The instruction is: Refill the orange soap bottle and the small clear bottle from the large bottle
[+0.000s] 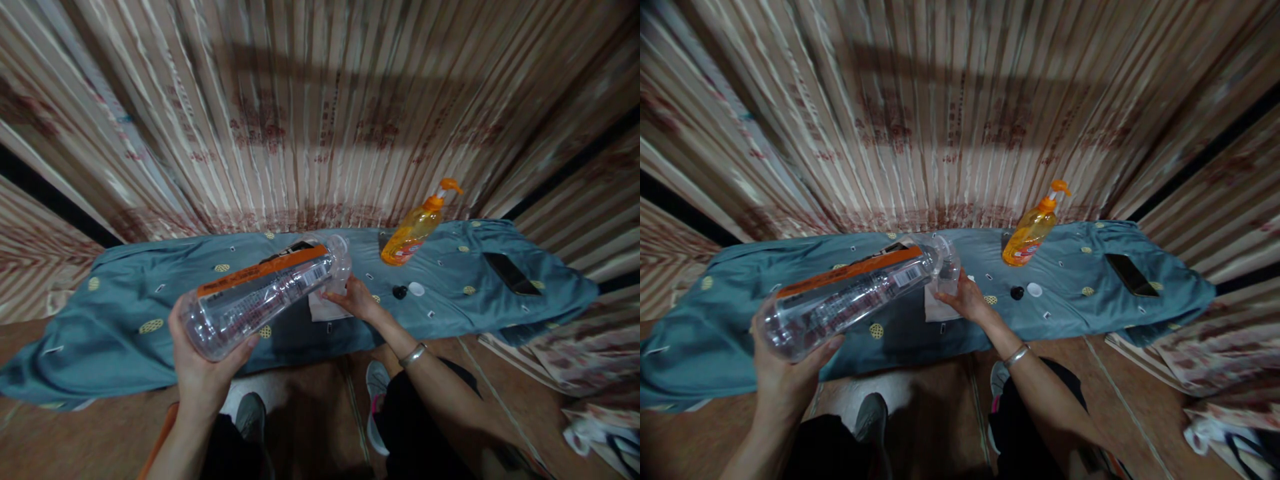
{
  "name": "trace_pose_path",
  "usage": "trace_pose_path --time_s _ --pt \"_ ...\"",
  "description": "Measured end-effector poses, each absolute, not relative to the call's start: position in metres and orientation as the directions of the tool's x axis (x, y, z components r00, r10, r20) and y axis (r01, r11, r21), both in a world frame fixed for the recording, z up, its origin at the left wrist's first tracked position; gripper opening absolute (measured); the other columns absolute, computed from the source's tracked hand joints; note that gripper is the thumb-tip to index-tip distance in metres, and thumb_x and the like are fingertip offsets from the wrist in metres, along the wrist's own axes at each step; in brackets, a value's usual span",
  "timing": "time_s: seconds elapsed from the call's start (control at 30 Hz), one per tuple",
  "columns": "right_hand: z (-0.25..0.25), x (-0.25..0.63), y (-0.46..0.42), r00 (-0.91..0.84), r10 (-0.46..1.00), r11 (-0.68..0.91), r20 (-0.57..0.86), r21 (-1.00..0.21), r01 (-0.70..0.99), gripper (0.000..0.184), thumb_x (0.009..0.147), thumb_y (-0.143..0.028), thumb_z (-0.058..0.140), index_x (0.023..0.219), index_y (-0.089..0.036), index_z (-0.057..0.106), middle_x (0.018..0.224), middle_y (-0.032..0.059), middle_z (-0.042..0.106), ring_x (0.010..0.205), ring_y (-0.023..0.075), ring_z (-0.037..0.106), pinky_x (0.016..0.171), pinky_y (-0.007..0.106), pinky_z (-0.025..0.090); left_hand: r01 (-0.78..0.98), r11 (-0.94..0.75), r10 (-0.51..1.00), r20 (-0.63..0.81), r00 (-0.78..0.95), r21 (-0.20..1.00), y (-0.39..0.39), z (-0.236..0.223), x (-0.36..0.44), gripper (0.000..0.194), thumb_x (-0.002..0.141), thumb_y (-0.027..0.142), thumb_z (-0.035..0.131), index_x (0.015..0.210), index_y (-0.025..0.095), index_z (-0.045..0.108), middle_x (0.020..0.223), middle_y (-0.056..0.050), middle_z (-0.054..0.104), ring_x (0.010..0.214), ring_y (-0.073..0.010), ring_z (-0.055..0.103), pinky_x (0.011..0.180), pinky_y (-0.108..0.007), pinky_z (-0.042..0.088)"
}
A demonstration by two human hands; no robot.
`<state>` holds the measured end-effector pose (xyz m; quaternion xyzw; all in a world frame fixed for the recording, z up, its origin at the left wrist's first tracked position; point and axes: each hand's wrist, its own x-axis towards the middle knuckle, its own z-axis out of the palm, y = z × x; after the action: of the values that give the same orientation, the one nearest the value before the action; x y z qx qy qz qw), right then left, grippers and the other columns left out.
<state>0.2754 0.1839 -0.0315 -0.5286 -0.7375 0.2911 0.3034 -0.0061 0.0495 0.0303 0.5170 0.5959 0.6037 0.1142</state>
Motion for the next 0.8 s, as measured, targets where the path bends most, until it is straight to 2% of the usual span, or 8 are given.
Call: trace_pose_path --time_s 0.13,0.33,0.47,0.6,0.7,0.8 --pt "-0.0292 0.2749 0.1832 -0.248 0.959 0.261 0.133 -0.754 0.603 0.056 0.081 -0.032 0.081 0.133 -0.022 0.061 0.124 0.0105 0.077 0.113 0.0341 0.074 0.096 0.044 0.059 0.486 -0.281 0.754 0.503 -0.423 0.828 0.0503 0.0296 -0.0075 0.095 0.057 0.043 0.094 0.14 0.032 0.05 0.136 -0.011 0.057 0.122 -0.0379 0.062 0.104 -0.055 0.054" --pt "-0.0276 0.2741 0.1832 -0.255 0.958 0.263 0.131 -0.755 0.6 0.055 0.081 -0.03 0.08 0.132 -0.02 0.061 0.123 0.0115 0.077 0.114 0.0347 0.074 0.097 0.046 0.059 0.439 -0.27 0.762 0.469 -0.447 0.857 0.0515 0.03 -0.0055 0.097 0.055 0.042 0.095 0.14 0.03 0.05 0.136 -0.012 0.055 0.126 -0.0392 0.059 0.108 -0.059 0.049" --pt "-0.0278 0.2744 0.1836 -0.253 0.958 0.269 0.139 -0.747 0.608 0.054 0.081 -0.03 0.08 0.131 -0.021 0.061 0.124 0.0115 0.076 0.114 0.0348 0.073 0.098 0.05 0.059 0.438 -0.269 0.757 0.47 -0.455 0.858 0.0506 0.0328 -0.0035 0.095 0.056 0.042 0.094 0.14 0.03 0.051 0.136 -0.012 0.056 0.124 -0.0366 0.06 0.107 -0.054 0.051" --pt "-0.0268 0.274 0.1838 -0.247 0.962 0.251 0.119 -0.746 0.617 0.057 0.081 -0.032 0.081 0.131 -0.017 0.061 0.124 0.0146 0.075 0.115 0.036 0.073 0.098 0.049 0.059 0.448 -0.272 0.757 0.477 -0.447 0.852 0.0507 0.0312 -0.0054 0.098 0.054 0.042 0.096 0.14 0.029 0.051 0.135 -0.012 0.056 0.122 -0.0353 0.06 0.105 -0.053 0.052" --pt "-0.027 0.2737 0.1838 -0.245 0.962 0.25 0.12 -0.75 0.612 0.062 0.08 -0.032 0.081 0.136 -0.018 0.058 0.126 0.0137 0.075 0.116 0.0358 0.073 0.099 0.048 0.058 0.438 -0.286 0.75 0.484 -0.451 0.852 0.0512 0.0277 -0.0075 0.097 0.055 0.044 0.094 0.141 0.031 0.05 0.135 -0.011 0.056 0.124 -0.0355 0.06 0.107 -0.056 0.05" --pt "-0.0286 0.2738 0.1839 -0.243 0.962 0.254 0.128 -0.749 0.611 0.062 0.08 -0.031 0.081 0.137 -0.021 0.058 0.125 0.0118 0.076 0.116 0.0348 0.073 0.098 0.046 0.058 0.463 -0.308 0.751 0.512 -0.417 0.831 0.0511 0.0258 -0.0089 0.096 0.058 0.043 0.093 0.143 0.036 0.05 0.135 -0.008 0.058 0.122 -0.0342 0.062 0.105 -0.053 0.053"
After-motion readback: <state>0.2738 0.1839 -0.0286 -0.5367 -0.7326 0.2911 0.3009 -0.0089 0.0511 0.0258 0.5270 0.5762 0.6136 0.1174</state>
